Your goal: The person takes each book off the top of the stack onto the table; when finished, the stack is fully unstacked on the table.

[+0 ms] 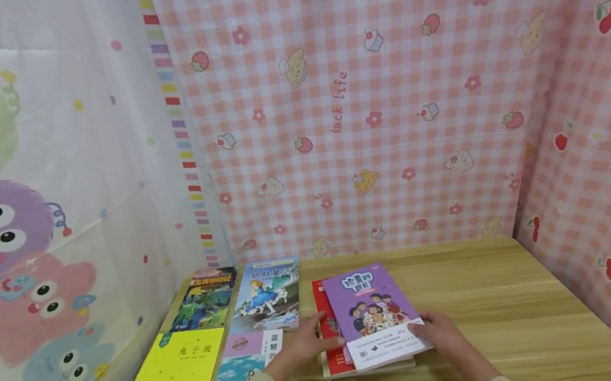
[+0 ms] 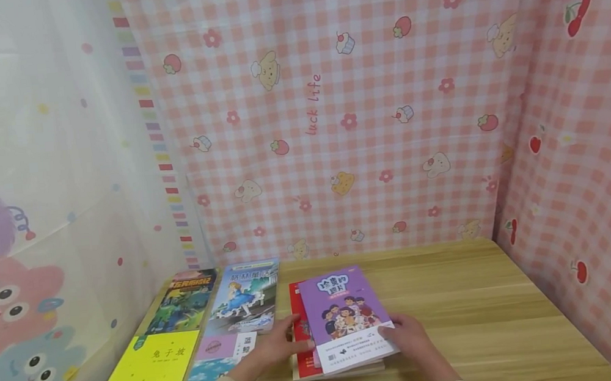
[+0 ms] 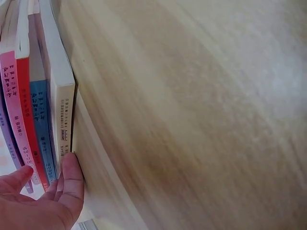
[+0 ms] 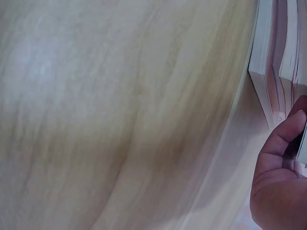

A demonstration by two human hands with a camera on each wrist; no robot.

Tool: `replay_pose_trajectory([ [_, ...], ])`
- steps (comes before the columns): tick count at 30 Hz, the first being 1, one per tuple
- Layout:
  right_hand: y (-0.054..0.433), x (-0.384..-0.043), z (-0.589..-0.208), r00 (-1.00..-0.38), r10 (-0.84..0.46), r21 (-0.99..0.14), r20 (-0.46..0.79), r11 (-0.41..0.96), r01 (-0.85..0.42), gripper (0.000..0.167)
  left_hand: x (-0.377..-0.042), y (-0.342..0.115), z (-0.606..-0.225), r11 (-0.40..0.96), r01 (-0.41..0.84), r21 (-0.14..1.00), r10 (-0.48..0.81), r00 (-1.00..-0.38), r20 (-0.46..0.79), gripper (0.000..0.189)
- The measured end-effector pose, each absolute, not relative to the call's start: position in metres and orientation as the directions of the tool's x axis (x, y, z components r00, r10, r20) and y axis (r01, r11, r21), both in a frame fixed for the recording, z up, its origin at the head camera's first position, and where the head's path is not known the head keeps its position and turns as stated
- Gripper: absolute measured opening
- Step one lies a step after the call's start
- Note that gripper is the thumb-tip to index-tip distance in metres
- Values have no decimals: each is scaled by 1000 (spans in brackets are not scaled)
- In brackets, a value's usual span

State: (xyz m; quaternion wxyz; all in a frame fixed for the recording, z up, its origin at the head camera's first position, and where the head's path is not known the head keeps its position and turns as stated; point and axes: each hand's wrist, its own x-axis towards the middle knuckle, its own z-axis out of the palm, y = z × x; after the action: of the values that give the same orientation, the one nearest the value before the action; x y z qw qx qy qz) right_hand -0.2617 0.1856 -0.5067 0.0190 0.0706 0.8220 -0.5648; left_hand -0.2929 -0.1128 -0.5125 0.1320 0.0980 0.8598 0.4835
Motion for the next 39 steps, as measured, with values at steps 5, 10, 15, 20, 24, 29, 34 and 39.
replay_pose_trajectory([
  [5,186,-259,-505,-983,94,-953,-157,245,176,45,-291,-110,-513,569,72,819,287,-951,-116,88],
  [10,189,-259,-507,-982,89,-969,-168,168,181,42,-287,-106,-511,597,94,797,294,-950,-108,87],
  [15,196,-258,-506,-984,91,-979,-154,119,164,47,-284,-104,-507,599,87,796,301,-946,-123,86],
  [20,203,-260,-505,-987,99,-987,-129,87,138,48,-284,-104,-508,593,99,799,313,-943,-115,87],
  [24,210,-263,-505,-986,112,-989,-127,64,135,51,-286,-104,-510,595,97,798,316,-941,-122,87],
  [29,222,-267,-503,-984,128,-991,-124,28,129,53,-286,-103,-509,588,82,804,314,-940,-134,86],
  [34,236,-272,-495,-979,171,-993,-109,24,114,57,-287,-103,-510,595,61,801,305,-940,-155,86],
  [39,253,-277,-485,-966,231,-992,-112,27,122,59,-288,-102,-510,596,50,802,297,-941,-162,86],
])
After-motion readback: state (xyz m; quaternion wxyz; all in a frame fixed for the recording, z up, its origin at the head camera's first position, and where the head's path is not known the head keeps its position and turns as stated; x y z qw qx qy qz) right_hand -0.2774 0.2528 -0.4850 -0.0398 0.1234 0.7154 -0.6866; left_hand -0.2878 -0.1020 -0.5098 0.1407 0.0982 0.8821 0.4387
